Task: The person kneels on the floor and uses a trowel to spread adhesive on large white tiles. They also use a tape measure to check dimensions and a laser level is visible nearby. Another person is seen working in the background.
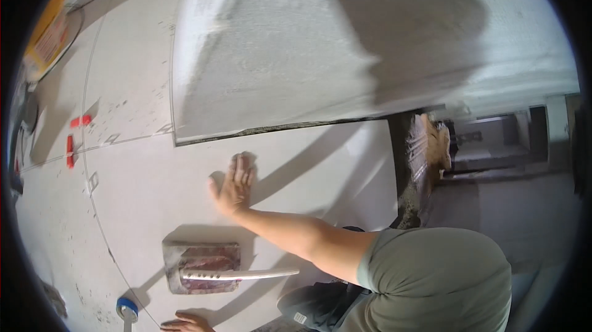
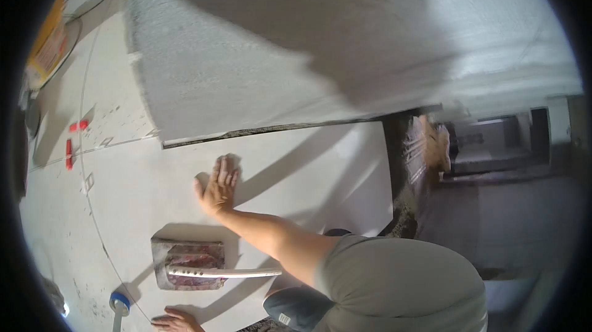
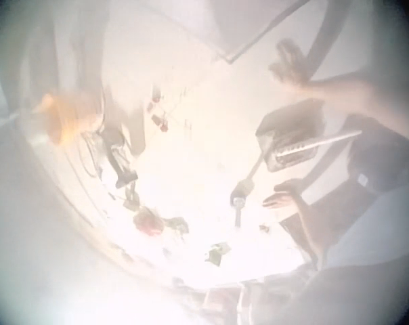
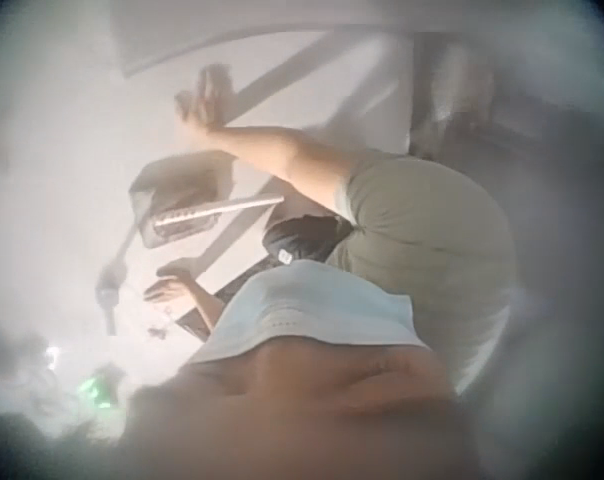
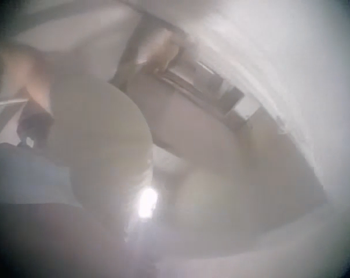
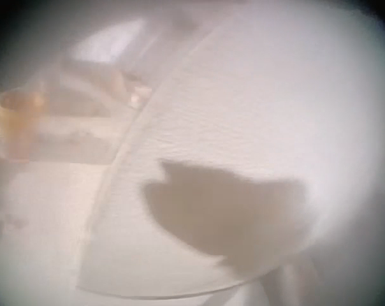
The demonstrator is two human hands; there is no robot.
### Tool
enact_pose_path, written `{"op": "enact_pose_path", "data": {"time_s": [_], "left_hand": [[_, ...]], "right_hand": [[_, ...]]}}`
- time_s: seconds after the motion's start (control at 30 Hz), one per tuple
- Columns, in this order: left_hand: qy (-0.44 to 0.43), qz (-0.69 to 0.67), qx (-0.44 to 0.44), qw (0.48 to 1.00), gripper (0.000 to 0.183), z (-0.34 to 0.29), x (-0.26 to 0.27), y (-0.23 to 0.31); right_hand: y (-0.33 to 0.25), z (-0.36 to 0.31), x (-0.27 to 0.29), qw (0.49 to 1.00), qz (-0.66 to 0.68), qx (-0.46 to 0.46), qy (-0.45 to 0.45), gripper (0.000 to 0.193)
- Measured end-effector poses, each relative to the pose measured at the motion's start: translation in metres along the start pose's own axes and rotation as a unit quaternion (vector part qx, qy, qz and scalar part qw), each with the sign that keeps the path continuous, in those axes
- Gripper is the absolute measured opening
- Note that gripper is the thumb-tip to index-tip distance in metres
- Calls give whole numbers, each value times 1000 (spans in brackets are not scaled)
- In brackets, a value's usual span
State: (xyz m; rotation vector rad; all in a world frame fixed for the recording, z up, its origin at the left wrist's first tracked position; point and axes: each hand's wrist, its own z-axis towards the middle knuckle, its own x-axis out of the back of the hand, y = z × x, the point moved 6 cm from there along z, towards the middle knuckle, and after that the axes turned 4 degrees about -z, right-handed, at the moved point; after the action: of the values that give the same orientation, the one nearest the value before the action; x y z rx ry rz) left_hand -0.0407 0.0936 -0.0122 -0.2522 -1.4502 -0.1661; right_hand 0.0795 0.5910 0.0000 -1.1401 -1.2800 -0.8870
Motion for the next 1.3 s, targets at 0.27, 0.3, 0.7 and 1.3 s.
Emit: {"op": "enact_pose_path", "data": {"time_s": [0.27,0.3,0.7,1.3], "left_hand": [[-18,6,13,1000,80,1,-12,-18],[-19,20,11,1000,80,-1,-13,-18],[-100,-242,95,960,48,29,65,50],[-27,-155,347,924,85,412,-51,101]], "right_hand": [[-9,-1,8,996,-16,42,76,95],[-8,-1,7,997,-14,37,64,95],[-12,0,9,991,-69,69,86,90],[-4,-1,4,991,-47,83,97,86]]}}
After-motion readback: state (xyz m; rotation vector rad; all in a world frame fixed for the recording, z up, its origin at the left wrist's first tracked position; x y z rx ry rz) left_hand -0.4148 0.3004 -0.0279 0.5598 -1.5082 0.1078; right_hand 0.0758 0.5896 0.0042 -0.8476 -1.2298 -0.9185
